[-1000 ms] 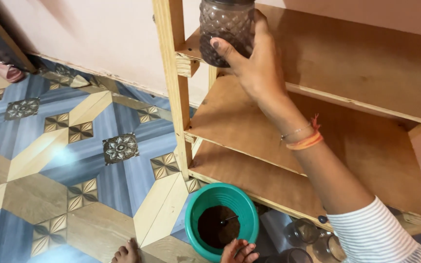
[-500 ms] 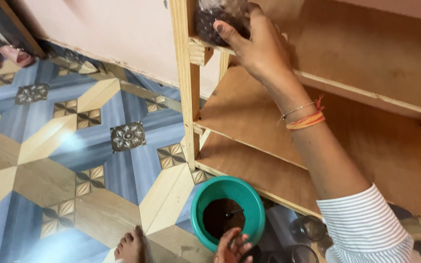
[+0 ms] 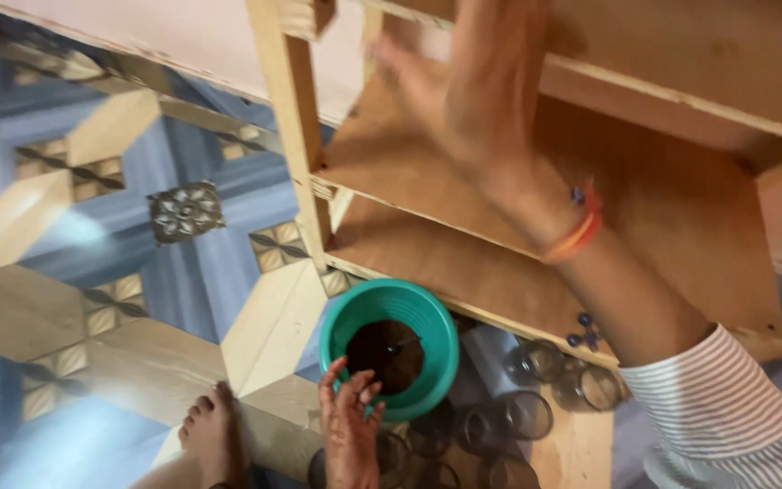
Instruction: The person scoops a dark brown powder from a green bowl into a clear plastic jar using a spoon. They repeat this action multiple times, filling the jar with the powder.
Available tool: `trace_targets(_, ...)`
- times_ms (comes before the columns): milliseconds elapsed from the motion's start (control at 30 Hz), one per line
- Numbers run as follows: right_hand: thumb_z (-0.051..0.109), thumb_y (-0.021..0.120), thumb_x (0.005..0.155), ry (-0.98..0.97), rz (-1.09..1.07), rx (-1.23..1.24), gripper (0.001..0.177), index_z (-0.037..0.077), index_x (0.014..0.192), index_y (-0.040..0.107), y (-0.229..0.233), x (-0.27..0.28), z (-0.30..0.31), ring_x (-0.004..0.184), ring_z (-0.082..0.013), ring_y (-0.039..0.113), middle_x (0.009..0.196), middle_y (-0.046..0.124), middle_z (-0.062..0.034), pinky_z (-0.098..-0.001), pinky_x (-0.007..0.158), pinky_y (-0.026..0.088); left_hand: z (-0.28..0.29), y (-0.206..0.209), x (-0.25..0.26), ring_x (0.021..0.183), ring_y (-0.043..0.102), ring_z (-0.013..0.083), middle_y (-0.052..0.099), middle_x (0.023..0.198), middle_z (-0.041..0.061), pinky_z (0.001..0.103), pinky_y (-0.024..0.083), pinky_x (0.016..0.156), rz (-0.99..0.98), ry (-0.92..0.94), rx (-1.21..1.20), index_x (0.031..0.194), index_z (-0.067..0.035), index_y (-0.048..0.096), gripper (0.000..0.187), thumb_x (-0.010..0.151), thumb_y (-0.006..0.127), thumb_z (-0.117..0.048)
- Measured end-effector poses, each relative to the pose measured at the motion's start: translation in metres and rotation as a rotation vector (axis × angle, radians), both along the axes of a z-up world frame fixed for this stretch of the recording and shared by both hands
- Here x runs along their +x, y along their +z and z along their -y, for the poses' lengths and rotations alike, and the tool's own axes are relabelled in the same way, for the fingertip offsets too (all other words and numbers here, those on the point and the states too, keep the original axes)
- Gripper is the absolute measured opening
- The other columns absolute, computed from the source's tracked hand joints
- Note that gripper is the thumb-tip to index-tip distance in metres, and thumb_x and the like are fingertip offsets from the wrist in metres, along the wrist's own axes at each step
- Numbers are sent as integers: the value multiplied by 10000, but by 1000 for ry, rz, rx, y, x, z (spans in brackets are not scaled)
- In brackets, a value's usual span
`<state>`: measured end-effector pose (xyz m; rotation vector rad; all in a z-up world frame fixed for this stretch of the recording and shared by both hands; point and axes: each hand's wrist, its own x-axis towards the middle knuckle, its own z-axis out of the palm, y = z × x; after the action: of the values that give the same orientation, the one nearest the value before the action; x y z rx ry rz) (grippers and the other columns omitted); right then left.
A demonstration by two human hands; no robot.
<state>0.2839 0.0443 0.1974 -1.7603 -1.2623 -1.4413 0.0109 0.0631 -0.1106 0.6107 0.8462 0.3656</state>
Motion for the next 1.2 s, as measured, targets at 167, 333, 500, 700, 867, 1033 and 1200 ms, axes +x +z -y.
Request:
trace_targets(167,224,760,1036,88,217,-475,497,56,1446,534,-90,-52,61,1384,-326,438,1479,486,-154,-509,1091,387,4,15,5,1043,651,172,680,1133,48,351,469,871,37,-166,-13,1390,-171,548,507,935,546,-396)
trace_targets(333,90,664,774,201,-316,-1183,499,58,1272,638,-180,-121,129,1405,-331,410,1488,505,-168,-550,1094,344,6,8,2,1054,643,189,673,1117,63,350,488,893,42,-192,-42,1304,-83,615,463,951,581,-380)
trace_targets(500,222,715,865,172,-1013,-1570,276,103,1113,735,-240,-118,191,1425,-314,365,1405,519,-144,-521,1151,263,4,3,5,1024,650,191,673,1101,70,353,495,885,76,-158,-52,1271,-82,617,431,951,591,-368)
trace_targets(700,315,738,829,78,-1319,-1753,409,196,1220,732,-284,-99,215,1424,-319,292,1543,401,-125,-446,1146,251,12,3,11,999,642,187,661,1095,69,355,497,866,7,-190,-74,1214,-76,627,363,959,622,-333)
trace_targets(867,277,650,885,-3,-1233,-1766,405,181,1277,687,-314,-94,212,1441,-269,363,1500,481,-113,-435,1144,285,16,5,14,972,647,180,685,1055,64,350,499,845,41,-178,-74,1201,-83,634,364,958,588,-351)
trace_targets(1033,216,596,921,-32,-1146,-1857,359,97,1250,674,-324,-94,202,1434,-272,412,1441,556,-105,-479,1208,249,17,8,15,949,647,178,692,1021,55,350,493,828,5,-176,-89,1197,-78,630,357,957,593,-339)
trace_targets(1200,134,596,905,-52,-1221,-1795,268,19,1114,719,-281,-99,192,1200,-331,626,1221,668,-176,-460,1002,488,12,8,16,950,666,187,703,1019,68,353,502,838,-80,-156,-42,1194,-80,637,352,951,598,-332)
